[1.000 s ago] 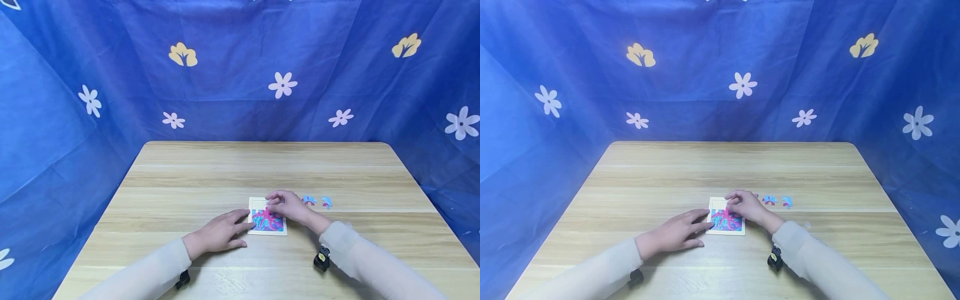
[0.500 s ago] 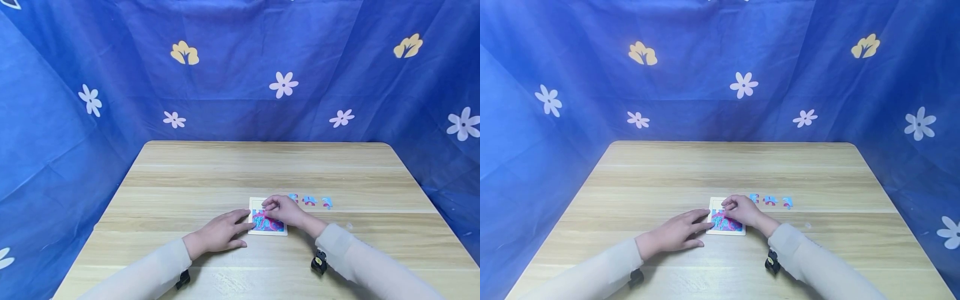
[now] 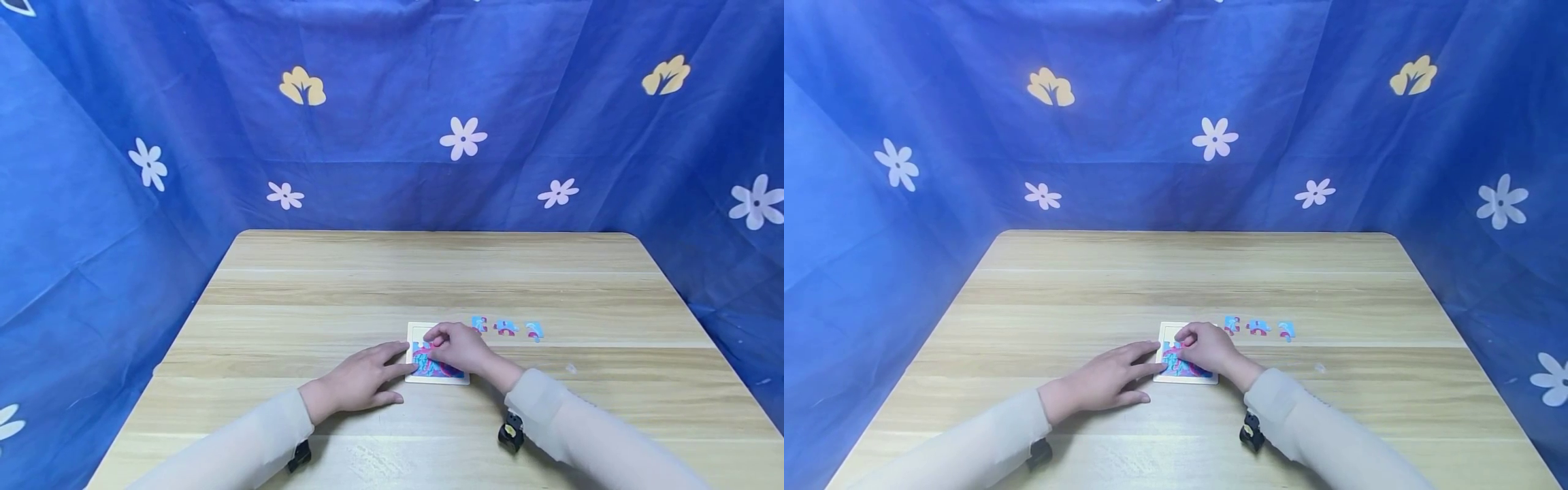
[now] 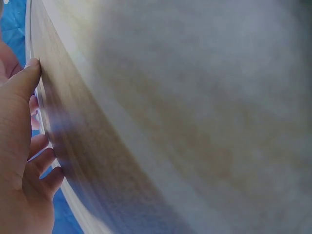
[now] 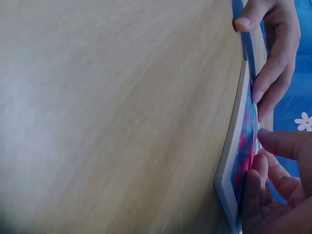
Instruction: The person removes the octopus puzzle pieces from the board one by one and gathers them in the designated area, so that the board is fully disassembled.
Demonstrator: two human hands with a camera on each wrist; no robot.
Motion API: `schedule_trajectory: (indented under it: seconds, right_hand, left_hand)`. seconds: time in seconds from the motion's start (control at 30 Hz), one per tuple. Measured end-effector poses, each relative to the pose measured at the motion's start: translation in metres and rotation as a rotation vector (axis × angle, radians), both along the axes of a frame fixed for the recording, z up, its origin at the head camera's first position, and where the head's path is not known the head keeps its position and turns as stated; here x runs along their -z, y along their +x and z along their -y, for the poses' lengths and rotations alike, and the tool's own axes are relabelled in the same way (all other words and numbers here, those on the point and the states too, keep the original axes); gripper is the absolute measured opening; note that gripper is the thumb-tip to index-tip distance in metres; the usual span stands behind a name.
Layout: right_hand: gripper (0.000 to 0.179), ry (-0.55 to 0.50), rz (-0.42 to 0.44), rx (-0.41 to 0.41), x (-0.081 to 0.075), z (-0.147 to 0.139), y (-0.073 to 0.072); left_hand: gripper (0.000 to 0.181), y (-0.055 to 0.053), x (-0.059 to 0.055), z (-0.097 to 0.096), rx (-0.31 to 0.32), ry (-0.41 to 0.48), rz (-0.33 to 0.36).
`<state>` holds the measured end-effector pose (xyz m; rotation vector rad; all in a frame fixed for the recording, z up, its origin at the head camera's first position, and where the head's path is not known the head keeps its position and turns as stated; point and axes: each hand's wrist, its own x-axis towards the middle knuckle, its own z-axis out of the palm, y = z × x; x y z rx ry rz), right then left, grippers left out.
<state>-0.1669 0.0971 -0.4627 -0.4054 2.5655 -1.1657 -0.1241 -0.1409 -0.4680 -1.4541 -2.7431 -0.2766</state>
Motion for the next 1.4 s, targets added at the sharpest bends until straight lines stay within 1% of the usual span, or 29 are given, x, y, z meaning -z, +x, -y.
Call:
schedule_trajectory:
  seconds: [0.47,0.73,0.9,1.13,1.4]
  right_hand:
    - [0.021,0.045,-0.069,-0.011,0.001,0.004,0.002]
    - [0.023,0.043,-0.069,-0.006,-0.002,0.006,0.004]
    - [0.025,0.015,-0.066,0.001,-0.004,0.006,0.005]
    - [0.019,-0.034,-0.035,-0.018,-0.007,0.005,0.003]
    - [0.015,-0.079,0.052,-0.049,-0.009,0.001,-0.003]
  left_hand:
    - [0.055,0.002,0.000,-0.001,-0.010,-0.009,-0.006]
    - [0.054,0.002,-0.001,-0.001,-0.009,-0.011,-0.004]
    - [0.055,0.002,-0.001,-0.002,-0.009,-0.013,0.001]
    - [0.055,0.002,-0.002,-0.001,-0.008,-0.010,-0.005]
    - [0.055,0.002,-0.001,-0.001,-0.010,-0.014,-0.002]
